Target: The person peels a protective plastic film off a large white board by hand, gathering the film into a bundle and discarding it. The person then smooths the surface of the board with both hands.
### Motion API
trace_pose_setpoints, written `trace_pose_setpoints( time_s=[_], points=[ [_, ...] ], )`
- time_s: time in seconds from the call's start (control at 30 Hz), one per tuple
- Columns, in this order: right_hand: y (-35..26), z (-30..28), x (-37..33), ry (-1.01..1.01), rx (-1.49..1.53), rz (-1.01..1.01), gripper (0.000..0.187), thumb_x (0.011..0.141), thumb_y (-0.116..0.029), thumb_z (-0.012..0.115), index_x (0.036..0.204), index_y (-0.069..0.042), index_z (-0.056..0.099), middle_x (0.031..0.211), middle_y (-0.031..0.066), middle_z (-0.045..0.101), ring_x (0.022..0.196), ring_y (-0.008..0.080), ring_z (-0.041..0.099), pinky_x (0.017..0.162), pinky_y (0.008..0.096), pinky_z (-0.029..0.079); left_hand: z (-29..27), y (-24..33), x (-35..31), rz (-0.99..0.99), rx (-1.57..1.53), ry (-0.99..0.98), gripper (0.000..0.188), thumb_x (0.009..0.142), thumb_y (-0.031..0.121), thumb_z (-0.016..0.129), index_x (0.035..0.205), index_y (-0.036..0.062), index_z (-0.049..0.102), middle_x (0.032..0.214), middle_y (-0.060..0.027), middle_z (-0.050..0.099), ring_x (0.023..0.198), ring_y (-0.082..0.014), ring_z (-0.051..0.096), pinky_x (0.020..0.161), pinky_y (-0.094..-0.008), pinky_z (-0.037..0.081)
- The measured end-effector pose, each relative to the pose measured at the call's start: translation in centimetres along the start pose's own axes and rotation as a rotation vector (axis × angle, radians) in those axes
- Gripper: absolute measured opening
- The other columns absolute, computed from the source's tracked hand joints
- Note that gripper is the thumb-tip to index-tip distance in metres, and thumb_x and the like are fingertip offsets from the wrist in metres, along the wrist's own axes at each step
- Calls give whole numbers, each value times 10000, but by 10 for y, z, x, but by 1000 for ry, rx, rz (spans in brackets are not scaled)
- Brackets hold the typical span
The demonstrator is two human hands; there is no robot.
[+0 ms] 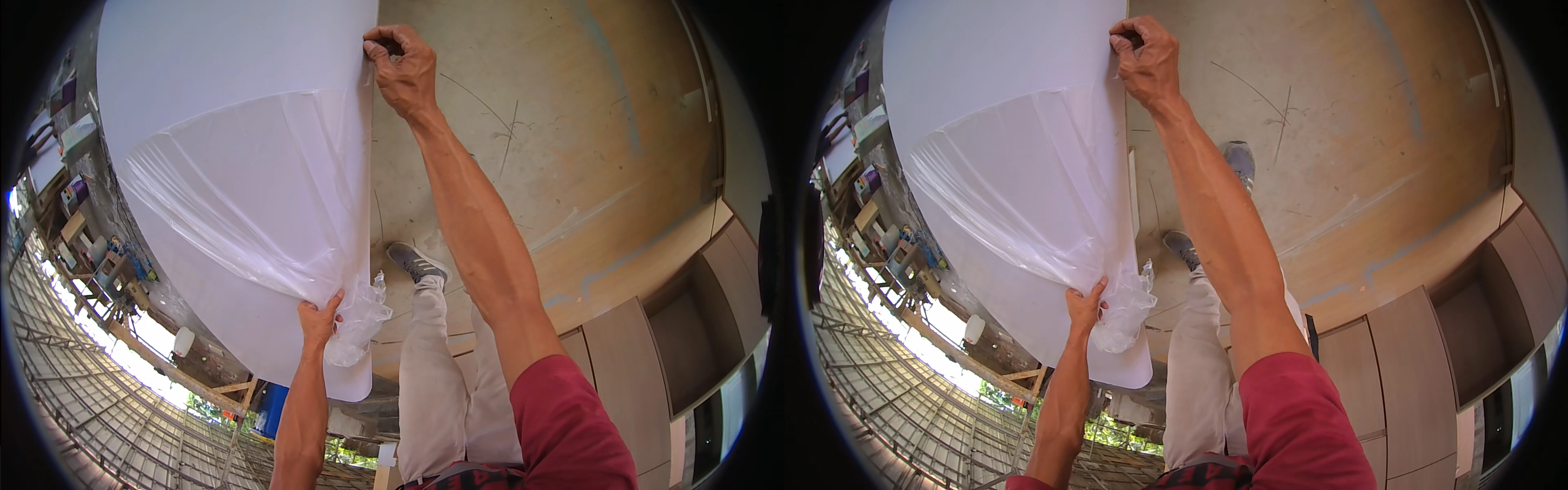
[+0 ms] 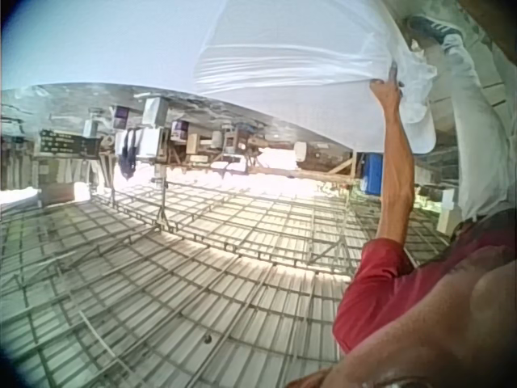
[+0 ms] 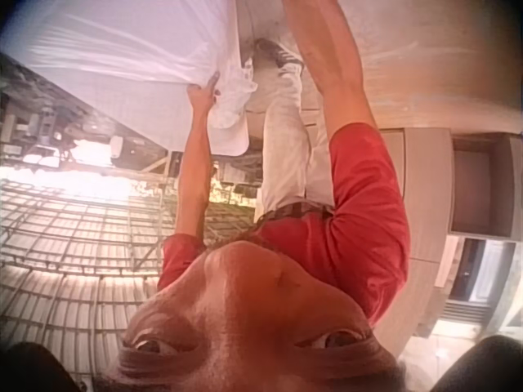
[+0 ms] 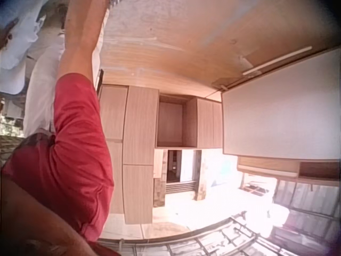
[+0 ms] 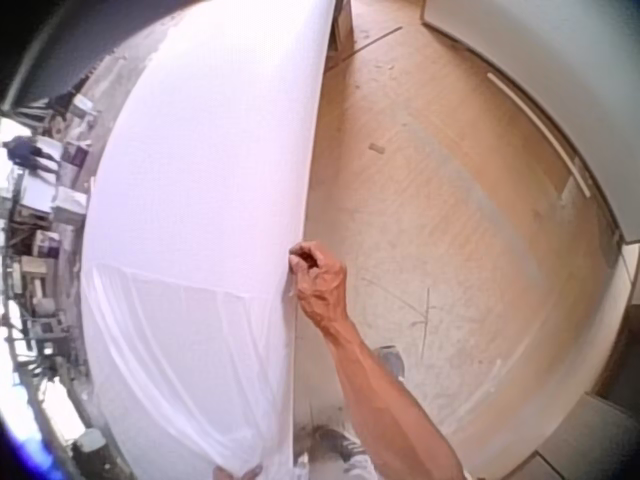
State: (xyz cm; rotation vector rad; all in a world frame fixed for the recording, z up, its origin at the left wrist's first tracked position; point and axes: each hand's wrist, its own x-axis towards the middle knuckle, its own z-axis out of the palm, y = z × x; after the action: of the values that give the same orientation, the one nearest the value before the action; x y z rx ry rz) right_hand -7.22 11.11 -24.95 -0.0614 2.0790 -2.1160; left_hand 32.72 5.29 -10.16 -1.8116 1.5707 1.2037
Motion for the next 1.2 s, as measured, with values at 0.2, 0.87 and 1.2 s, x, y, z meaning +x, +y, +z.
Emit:
trace_pose_setpoints(
  time_s=[0.2, 0.87, 1.2],
  points=[
    [0, 0, -2, 6, 54, 57, 90, 858, -33, 680, 947, -24, 689, 876, 56, 670, 743, 152, 626, 672, 311, 504, 1, 0, -1, -1, -9, 5, 337, 788, 228, 857, 826, -58, 683, 672, -103, 677, 428, -162, 606, 333, -278, 394],
    [-8, -11, 14, -170, -197, -117, 145, 926, -85, 681, 1014, 30, 672, 830, 98, 695, 742, 178, 689, 692, 315, 556, 2, 1, -3, 3, -38, 34, 340, 783, 221, 859, 833, -64, 682, 675, -102, 673, 423, -155, 591, 333, -274, 380],
    [12, -13, 4, -161, -504, -383, 112, 964, -101, 592, 970, 10, 583, 866, 124, 644, 796, 230, 658, 694, 368, 526, 1, 0, -1, 11, -29, 20, 342, 785, 218, 858, 833, -71, 682, 670, -105, 673, 419, -154, 586, 332, -273, 375]
  ],
)
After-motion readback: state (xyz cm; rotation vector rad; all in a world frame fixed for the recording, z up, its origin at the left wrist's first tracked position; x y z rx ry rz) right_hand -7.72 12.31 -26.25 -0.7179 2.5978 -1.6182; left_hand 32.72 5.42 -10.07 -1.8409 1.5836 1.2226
